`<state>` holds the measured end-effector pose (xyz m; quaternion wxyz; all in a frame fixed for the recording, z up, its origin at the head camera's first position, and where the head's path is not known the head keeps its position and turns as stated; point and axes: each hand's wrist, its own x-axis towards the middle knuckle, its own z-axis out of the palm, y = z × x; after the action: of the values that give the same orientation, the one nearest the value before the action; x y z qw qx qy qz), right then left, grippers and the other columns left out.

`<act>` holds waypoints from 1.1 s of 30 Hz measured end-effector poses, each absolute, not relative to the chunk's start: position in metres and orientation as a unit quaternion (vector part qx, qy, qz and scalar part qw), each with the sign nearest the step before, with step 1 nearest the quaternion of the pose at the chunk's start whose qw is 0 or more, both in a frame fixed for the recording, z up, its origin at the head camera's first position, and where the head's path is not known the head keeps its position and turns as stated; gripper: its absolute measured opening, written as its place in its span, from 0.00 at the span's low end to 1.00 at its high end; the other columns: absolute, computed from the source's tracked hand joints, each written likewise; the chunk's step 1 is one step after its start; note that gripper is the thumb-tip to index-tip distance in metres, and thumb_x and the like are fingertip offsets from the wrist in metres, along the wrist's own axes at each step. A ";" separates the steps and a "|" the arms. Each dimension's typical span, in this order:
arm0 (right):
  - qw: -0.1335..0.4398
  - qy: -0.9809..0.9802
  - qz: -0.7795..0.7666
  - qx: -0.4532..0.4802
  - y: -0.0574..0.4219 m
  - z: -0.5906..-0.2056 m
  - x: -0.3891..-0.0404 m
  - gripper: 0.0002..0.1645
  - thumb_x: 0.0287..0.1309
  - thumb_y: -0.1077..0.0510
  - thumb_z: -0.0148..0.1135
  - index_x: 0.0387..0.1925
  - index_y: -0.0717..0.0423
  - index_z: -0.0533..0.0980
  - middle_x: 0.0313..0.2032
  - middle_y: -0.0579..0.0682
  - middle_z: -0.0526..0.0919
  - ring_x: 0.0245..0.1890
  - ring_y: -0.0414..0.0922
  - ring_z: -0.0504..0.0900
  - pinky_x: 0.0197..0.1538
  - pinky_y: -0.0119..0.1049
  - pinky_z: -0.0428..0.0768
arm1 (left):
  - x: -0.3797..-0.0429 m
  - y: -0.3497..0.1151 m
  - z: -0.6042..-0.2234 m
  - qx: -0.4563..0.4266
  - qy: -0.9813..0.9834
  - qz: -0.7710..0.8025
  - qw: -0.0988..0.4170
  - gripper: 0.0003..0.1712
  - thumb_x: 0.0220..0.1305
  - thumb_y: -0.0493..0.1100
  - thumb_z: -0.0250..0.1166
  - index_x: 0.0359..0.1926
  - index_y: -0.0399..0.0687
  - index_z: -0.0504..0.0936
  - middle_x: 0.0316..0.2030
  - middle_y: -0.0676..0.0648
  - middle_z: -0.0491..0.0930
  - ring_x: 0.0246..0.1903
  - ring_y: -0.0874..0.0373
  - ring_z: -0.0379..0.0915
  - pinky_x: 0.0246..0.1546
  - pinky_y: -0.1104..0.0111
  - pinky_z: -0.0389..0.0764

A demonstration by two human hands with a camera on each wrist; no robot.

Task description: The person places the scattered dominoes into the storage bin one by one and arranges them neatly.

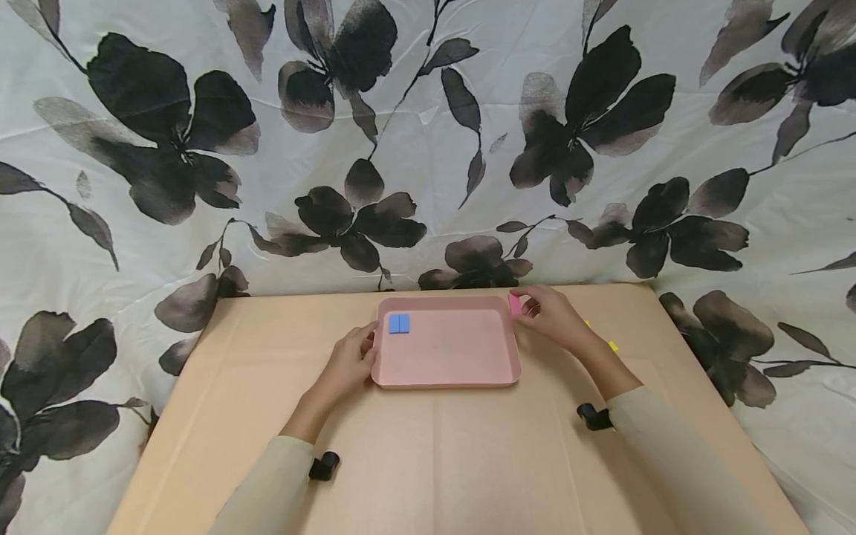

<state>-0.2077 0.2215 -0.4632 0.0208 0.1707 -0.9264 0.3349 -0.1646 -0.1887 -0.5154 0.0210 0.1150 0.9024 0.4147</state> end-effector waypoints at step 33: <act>-0.111 -0.926 0.285 0.223 0.074 -0.486 -0.247 0.29 0.58 0.58 0.73 0.62 0.58 0.79 0.45 0.52 0.80 0.43 0.46 0.77 0.42 0.32 0.76 | -0.168 -0.190 -0.515 0.120 0.908 0.401 0.015 0.32 0.69 0.31 0.61 0.73 0.34 0.69 0.47 0.39 0.80 0.45 0.50 0.81 0.44 0.62 0.82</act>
<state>-0.2469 0.0742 -0.4857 -0.1108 0.2228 -0.9258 0.2847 -0.1680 -0.1904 -0.5149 0.0154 0.1200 0.9082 0.4006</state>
